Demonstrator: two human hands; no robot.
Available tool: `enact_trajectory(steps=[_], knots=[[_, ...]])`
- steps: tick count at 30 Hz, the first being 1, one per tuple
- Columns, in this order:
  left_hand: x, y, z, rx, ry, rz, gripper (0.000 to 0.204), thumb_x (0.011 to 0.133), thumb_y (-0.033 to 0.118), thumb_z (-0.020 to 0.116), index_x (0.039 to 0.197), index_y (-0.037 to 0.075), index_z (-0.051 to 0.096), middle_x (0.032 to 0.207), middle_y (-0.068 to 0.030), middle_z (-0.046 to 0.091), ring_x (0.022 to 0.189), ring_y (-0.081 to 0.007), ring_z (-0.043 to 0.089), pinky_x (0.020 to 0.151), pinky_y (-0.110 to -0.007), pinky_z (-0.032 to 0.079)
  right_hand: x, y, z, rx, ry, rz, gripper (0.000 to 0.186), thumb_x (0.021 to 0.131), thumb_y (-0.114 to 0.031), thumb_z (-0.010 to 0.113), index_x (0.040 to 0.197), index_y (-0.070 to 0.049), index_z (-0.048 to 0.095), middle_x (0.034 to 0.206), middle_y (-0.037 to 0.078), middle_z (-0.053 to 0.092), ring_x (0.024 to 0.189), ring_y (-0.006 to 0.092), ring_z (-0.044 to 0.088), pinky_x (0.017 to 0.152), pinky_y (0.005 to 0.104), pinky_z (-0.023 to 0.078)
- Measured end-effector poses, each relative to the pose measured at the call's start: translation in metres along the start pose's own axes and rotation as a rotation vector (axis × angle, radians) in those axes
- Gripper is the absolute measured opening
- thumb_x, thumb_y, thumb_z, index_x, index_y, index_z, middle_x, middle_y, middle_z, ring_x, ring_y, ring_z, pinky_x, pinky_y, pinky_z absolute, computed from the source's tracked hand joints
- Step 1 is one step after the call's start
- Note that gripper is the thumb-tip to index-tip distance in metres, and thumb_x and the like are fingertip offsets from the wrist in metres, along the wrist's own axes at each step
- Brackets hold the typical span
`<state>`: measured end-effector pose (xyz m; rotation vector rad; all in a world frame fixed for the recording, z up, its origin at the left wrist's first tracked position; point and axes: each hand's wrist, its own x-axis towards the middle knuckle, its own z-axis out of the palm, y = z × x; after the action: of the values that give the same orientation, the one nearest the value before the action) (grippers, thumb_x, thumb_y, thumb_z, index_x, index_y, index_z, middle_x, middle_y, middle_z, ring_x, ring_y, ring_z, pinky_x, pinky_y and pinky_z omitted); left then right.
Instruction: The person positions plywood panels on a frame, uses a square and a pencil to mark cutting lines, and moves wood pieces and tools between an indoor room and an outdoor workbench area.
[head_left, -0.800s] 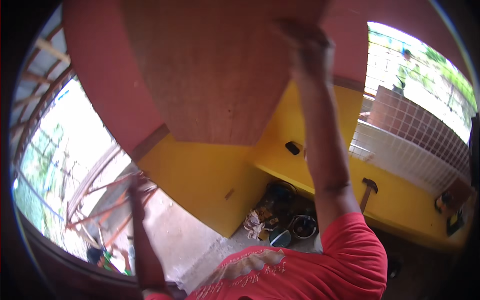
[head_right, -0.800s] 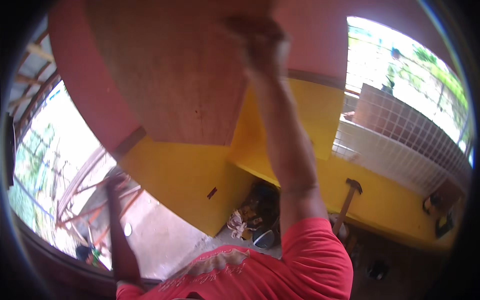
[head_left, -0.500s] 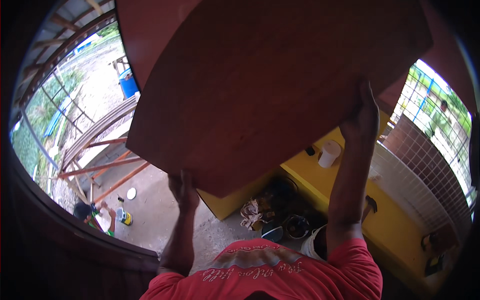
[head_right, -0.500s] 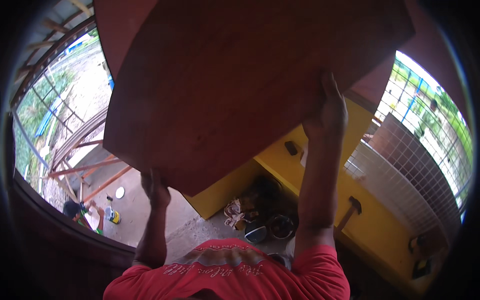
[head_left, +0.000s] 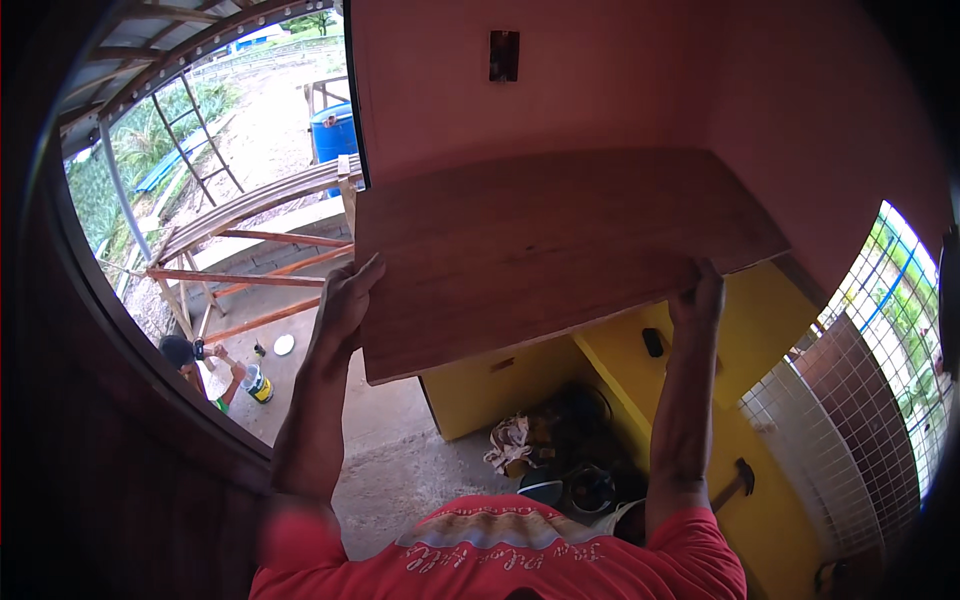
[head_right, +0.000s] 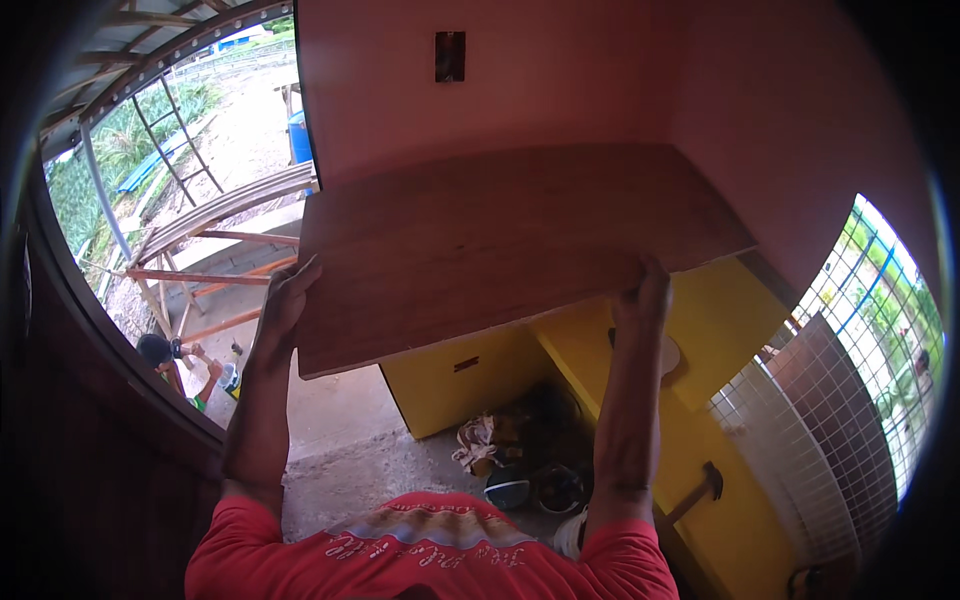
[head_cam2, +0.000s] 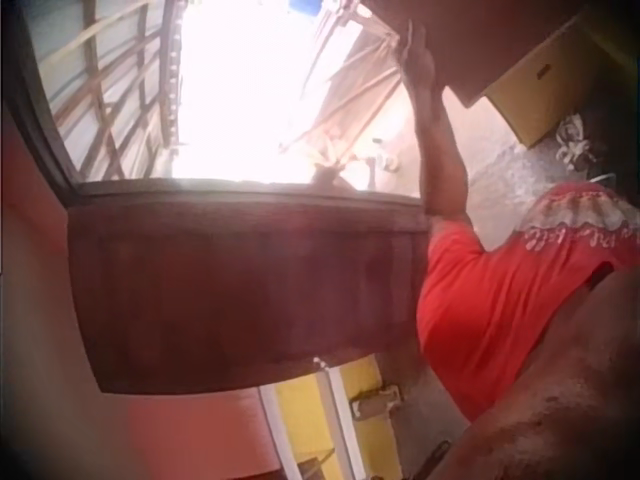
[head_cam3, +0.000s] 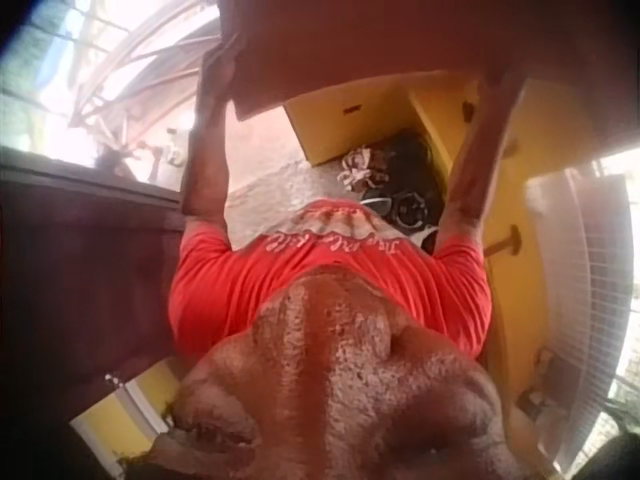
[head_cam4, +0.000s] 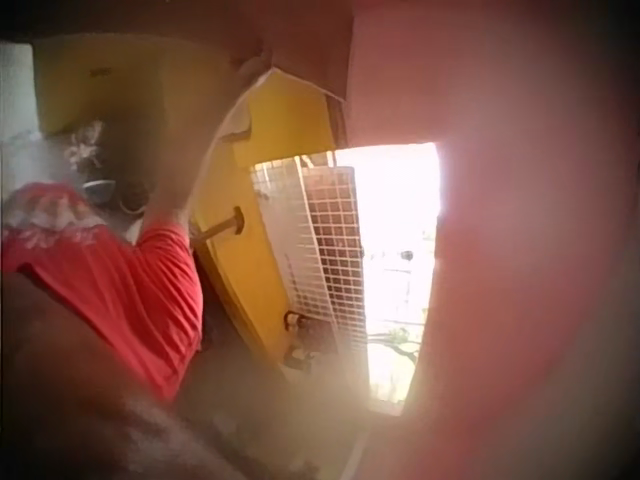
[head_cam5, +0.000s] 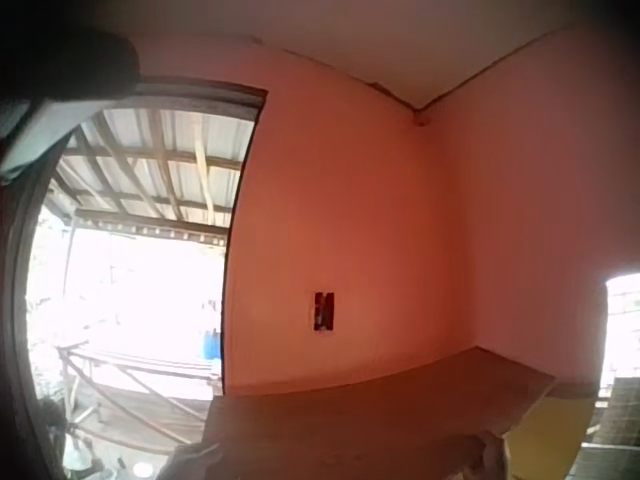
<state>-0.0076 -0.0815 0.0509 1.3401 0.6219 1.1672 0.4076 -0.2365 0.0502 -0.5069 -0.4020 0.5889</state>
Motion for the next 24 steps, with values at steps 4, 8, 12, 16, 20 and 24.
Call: enact_trajectory(steps=[4,8,12,16,20,24], knots=[[0.012,-0.003,0.018,-0.035,0.015,-0.059,0.035,0.088,0.023,0.055,0.101,-0.009,0.059,0.094,-0.0129,0.064,0.081,-0.0164,0.062,0.074,-0.028,0.048,0.021,0.005,-0.009,-0.022,0.101,-0.036,0.034,0.092,-0.010,0.037,0.119,0.010,0.039,0.117,0.022,0.049,0.101,0.0290,0.056,0.084,0.0388,0.053],[0.046,-0.026,0.028,0.350,0.008,0.174,0.031,0.091,0.021,0.052,0.102,-0.006,0.060,0.096,-0.0083,0.063,0.081,-0.0102,0.059,0.074,-0.026,0.045,0.061,-0.006,-0.047,-0.111,0.061,-0.016,0.030,0.087,-0.018,0.048,0.110,0.001,0.050,0.101,0.013,0.054,0.085,0.0222,0.057,0.067,0.0302,0.055],[0.066,-0.043,-0.007,0.120,-0.036,-0.074,0.034,0.094,0.026,0.049,0.109,-0.003,0.058,0.100,-0.0058,0.061,0.088,-0.0102,0.058,0.080,-0.025,0.045,0.092,0.046,-0.032,-0.181,0.167,-0.023,0.015,0.082,-0.018,0.057,0.095,-0.010,0.055,0.072,0.002,0.052,0.055,0.0124,0.048,0.046,0.0278,0.042],[0.057,-0.020,0.040,0.064,0.013,-0.060,0.042,0.093,0.032,0.049,0.114,-0.005,0.054,0.102,-0.0077,0.061,0.087,-0.0125,0.060,0.080,-0.025,0.047,0.076,0.015,-0.007,0.074,0.289,0.005,0.016,0.082,-0.007,0.054,0.096,-0.002,0.053,0.081,0.009,0.054,0.064,0.0183,0.054,0.058,0.0331,0.051],[0.040,-0.005,0.072,0.104,-0.108,-0.054,0.045,0.094,0.034,0.047,0.114,-0.005,0.054,0.104,-0.0096,0.061,0.090,-0.0141,0.060,0.082,-0.026,0.046,0.072,-0.008,-0.014,0.080,0.283,0.061,0.018,0.083,-0.007,0.052,0.099,0.001,0.051,0.085,0.012,0.055,0.071,0.0211,0.057,0.062,0.0344,0.053],[0.041,-0.010,0.047,0.066,-0.089,-0.133,0.046,0.095,0.033,0.044,0.118,-0.006,0.051,0.107,-0.0109,0.059,0.092,-0.0149,0.060,0.082,-0.026,0.046,0.080,0.006,-0.020,0.006,0.266,0.038,0.017,0.083,-0.007,0.052,0.097,0.002,0.051,0.085,0.012,0.055,0.071,0.0206,0.057,0.061,0.0336,0.052]])
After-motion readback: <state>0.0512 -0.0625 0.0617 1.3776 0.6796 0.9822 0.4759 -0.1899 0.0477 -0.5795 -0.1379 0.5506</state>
